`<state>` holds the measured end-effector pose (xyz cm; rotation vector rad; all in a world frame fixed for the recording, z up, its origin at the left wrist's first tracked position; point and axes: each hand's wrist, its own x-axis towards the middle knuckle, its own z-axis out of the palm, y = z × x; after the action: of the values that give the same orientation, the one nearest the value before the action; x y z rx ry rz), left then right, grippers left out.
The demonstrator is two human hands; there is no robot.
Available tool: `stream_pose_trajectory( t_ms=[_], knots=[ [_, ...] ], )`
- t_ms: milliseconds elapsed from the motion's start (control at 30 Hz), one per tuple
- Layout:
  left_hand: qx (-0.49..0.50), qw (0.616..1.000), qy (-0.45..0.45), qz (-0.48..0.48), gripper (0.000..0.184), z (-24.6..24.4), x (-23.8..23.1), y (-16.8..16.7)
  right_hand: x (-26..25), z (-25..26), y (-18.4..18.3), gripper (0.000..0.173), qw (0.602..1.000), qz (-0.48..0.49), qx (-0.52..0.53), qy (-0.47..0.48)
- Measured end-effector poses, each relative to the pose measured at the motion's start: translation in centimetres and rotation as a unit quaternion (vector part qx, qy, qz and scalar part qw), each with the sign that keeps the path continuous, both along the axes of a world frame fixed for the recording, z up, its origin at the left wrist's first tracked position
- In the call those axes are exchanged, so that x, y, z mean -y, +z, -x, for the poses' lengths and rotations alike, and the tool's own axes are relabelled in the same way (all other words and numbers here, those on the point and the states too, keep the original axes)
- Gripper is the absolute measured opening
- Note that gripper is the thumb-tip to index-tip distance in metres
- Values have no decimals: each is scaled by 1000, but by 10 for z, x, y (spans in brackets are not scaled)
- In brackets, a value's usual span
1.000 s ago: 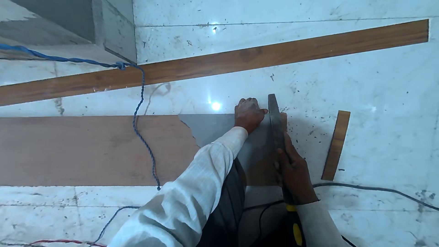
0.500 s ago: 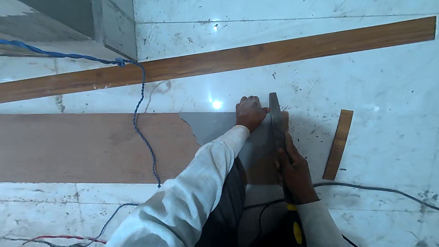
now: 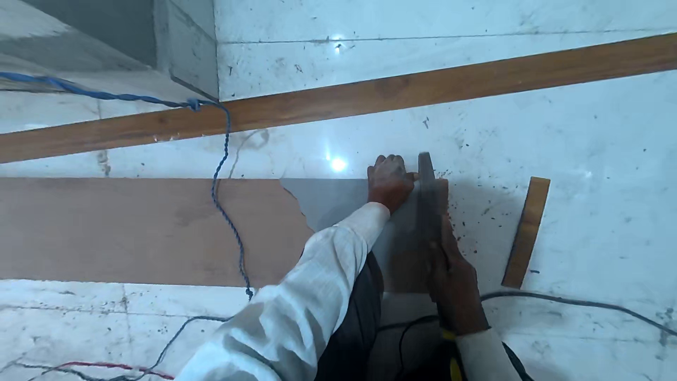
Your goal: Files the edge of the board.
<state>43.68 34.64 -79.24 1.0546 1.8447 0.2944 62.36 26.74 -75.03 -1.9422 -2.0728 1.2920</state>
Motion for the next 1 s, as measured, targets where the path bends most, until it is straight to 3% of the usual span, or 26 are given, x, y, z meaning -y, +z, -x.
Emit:
stream_pose_trajectory(
  t_ms=[167, 367, 500, 667, 1000],
  knots=[
    [-7, 1000, -9, 6, 35, -4, 2, -1, -25, 13, -11, 60, 999, -19, 2, 26],
    [-8, 1000, -8, 3, 37, 1, -1, -1, -6, 8, -14, 56, 997, -69, 7, 21],
    [-14, 1000, -3, -7, 37, -2, -2, -1, -40, 13, -15, 59, 999, -10, -35, 5],
    [-2, 1000, -4, 26, 38, -2, -2, 0, -17, -16, 2, 56, 973, 126, -130, -145],
    [3, 1000, 15, 21, 38, -1, -1, 1, -14, -10, 5, 57, 966, 164, -137, -142]
  ],
)
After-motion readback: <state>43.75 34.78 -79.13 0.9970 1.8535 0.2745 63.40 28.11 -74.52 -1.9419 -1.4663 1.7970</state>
